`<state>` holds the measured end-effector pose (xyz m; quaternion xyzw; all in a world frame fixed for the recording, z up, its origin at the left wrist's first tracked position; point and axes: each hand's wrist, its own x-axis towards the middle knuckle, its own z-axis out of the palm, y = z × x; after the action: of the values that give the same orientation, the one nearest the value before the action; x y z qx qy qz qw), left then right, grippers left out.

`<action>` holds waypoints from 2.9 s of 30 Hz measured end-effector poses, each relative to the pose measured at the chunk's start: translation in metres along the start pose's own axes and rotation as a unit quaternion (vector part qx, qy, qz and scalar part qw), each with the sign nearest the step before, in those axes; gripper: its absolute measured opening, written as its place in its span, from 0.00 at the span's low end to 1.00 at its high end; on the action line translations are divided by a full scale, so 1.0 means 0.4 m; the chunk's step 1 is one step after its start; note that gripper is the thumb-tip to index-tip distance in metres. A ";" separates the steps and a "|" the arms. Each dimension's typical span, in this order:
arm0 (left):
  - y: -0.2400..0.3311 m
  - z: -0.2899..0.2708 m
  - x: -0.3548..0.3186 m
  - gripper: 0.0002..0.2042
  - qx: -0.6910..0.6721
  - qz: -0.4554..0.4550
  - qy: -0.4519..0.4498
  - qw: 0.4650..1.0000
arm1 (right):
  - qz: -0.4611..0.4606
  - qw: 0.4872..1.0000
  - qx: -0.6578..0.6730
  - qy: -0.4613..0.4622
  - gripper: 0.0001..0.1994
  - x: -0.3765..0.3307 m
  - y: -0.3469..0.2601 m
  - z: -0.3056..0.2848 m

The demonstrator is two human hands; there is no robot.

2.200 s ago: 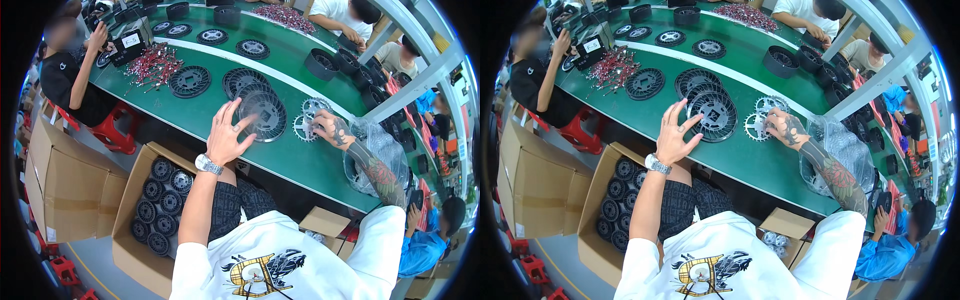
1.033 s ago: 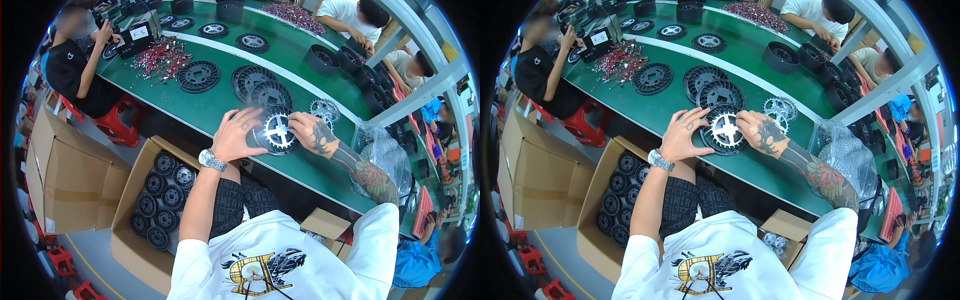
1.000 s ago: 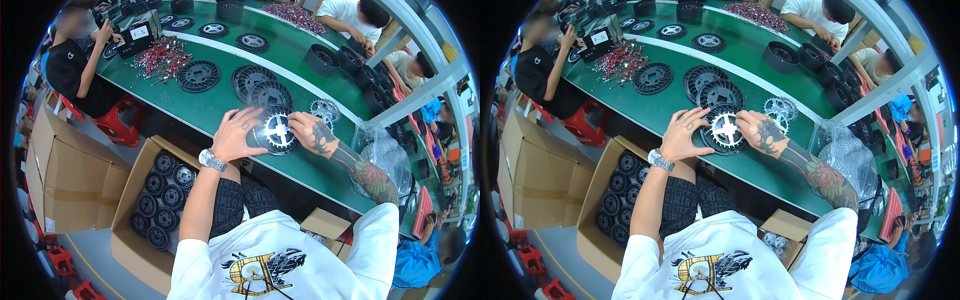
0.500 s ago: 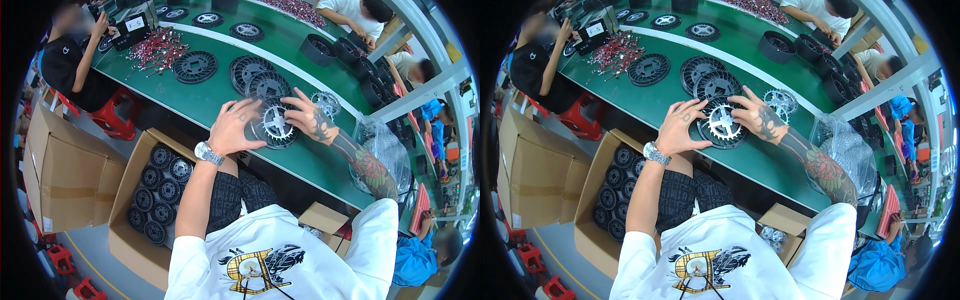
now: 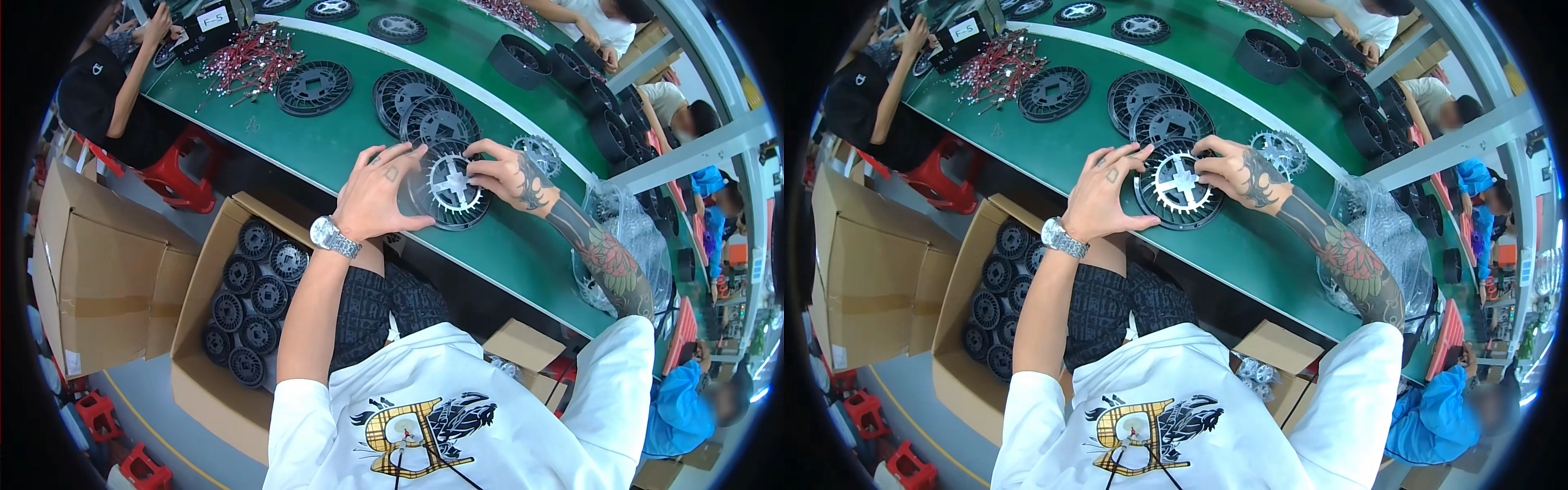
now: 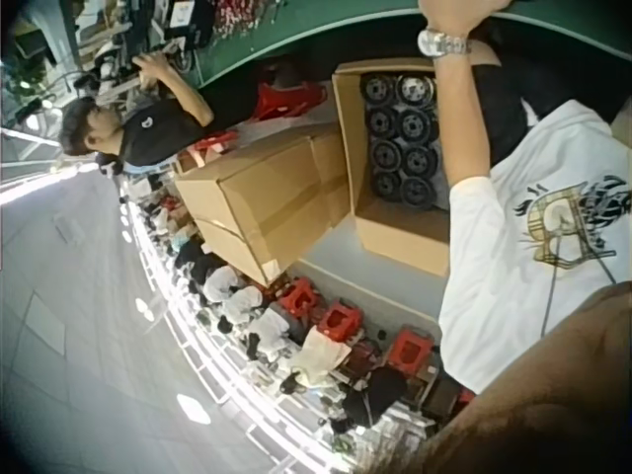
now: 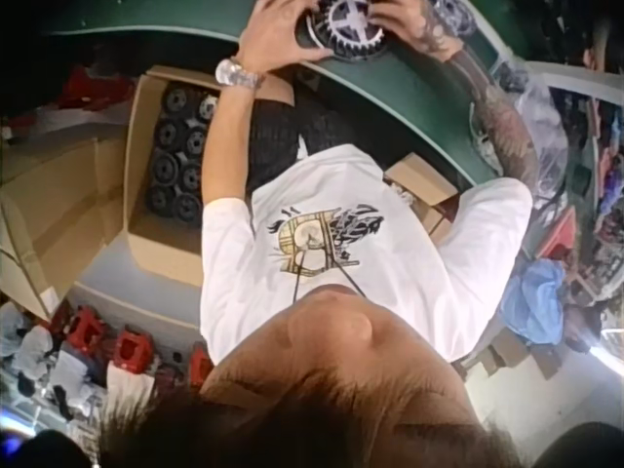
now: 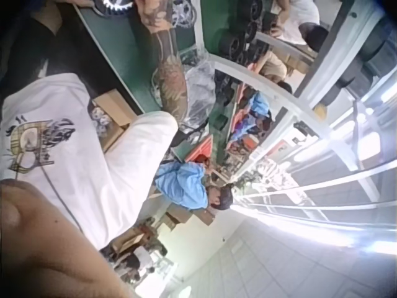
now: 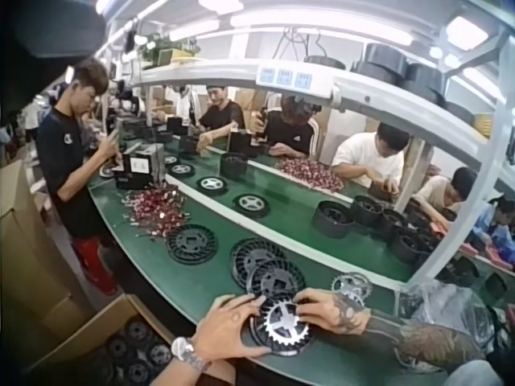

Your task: Assembling plastic wheel hubs with metal gears at a manual assembly station.

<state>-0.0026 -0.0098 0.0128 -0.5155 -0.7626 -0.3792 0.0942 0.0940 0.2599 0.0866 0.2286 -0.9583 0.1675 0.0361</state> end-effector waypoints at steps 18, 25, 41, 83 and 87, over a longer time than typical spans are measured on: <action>-0.014 -0.003 0.006 0.44 0.010 0.000 -0.020 1.000 | 0.032 0.998 0.047 0.010 0.10 0.005 0.030 0.016; -0.015 -0.009 0.011 0.34 0.001 -0.013 0.003 1.000 | 0.011 0.993 -0.101 -0.058 0.51 -0.005 -0.095 0.039; -0.006 0.013 0.025 0.32 0.068 -0.060 0.016 0.996 | 0.054 0.969 -0.160 0.181 0.50 0.018 0.028 -0.054; -0.022 0.030 0.009 0.08 0.044 -0.053 0.066 0.995 | 0.095 0.981 -0.161 -0.059 0.10 -0.182 0.167 -0.099; -0.024 0.030 0.007 0.07 0.033 -0.034 0.070 0.996 | 0.035 0.980 -0.184 -0.066 0.07 -0.187 0.167 -0.106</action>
<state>-0.0093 -0.0014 0.0014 -0.4580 -0.7835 -0.3918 0.1513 0.1304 0.3622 0.0951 0.1953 -0.9804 -0.0265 0.0087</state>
